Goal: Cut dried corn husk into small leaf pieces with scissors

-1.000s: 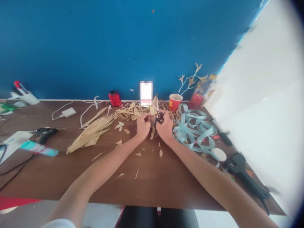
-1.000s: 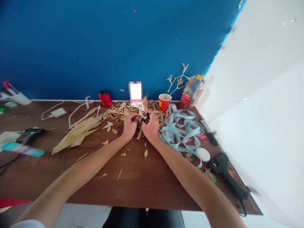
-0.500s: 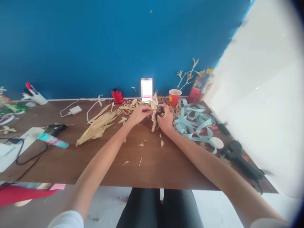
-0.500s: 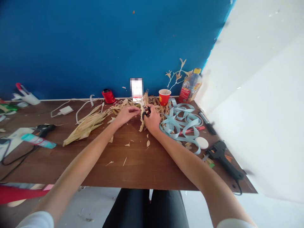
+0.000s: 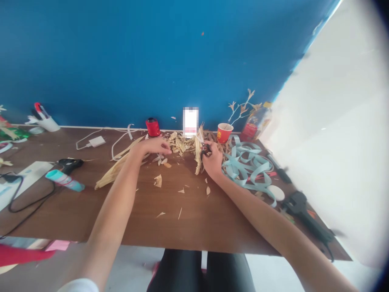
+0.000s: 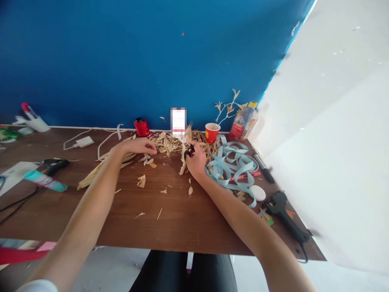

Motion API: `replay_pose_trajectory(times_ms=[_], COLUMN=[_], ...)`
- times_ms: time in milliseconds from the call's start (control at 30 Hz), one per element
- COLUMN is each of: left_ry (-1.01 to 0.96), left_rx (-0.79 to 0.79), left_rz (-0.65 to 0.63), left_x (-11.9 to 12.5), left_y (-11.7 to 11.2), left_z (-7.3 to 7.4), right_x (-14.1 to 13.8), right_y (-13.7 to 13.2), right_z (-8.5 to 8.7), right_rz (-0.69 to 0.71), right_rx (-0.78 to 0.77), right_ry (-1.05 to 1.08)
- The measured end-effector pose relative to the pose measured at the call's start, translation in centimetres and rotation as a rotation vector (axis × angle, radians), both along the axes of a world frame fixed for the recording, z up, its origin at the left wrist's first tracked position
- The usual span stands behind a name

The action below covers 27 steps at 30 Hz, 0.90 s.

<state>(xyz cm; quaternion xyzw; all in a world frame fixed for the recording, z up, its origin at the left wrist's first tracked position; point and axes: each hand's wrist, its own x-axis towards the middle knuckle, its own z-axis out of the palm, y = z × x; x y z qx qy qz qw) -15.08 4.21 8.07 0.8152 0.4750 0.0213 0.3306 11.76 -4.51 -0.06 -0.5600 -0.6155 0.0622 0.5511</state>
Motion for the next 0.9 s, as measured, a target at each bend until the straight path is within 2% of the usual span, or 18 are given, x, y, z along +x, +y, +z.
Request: replay_pose_trajectory(times_ms=[100,200,300,333,433,500,600,667,733,900], left_ry=[-0.048,-0.146,-0.194,-0.218,-0.351,-0.399,-0.317,-0.228,-0.118,0.008], left_rx=[0.124,0.238,0.359,0.415,0.59,0.606,0.556,0.529,0.528,0.512], left_rz=[0.065,0.072,0.096,0.142,0.409,0.474,0.428,0.378,0.351,0.337], left_x=[0.5,1.4,3.5,4.4,8.0,10.3,12.8,13.7,14.2,14.5], left_y=[-0.1,0.0,-0.2,-0.5,-2.3,-3.9,-6.2,-7.3,-7.8,-7.7], left_z=[0.6,-0.2,-2.0,-2.7,-4.9,-6.2,-7.2,-7.5,-7.7,-7.8], right_x=[-0.1,0.0,0.3,0.4,0.4,0.3,0.3,0.8,1.5,3.4], right_y=[0.0,0.1,0.5,0.7,1.2,1.7,2.4,2.8,3.1,3.1], right_z=[0.0,0.1,0.0,-0.1,-0.3,-0.4,-0.1,0.5,1.4,3.8], right_rz=[0.017,0.001,-0.059,-0.079,-0.089,-0.076,-0.107,-0.157,-0.173,-0.138], right_rx=[-0.009,0.008,0.004,-0.004,-0.01,-0.001,-0.041,-0.135,-0.221,-0.208], right_ry=[0.005,0.048,0.159,0.202,0.325,0.424,0.626,0.767,0.876,0.995])
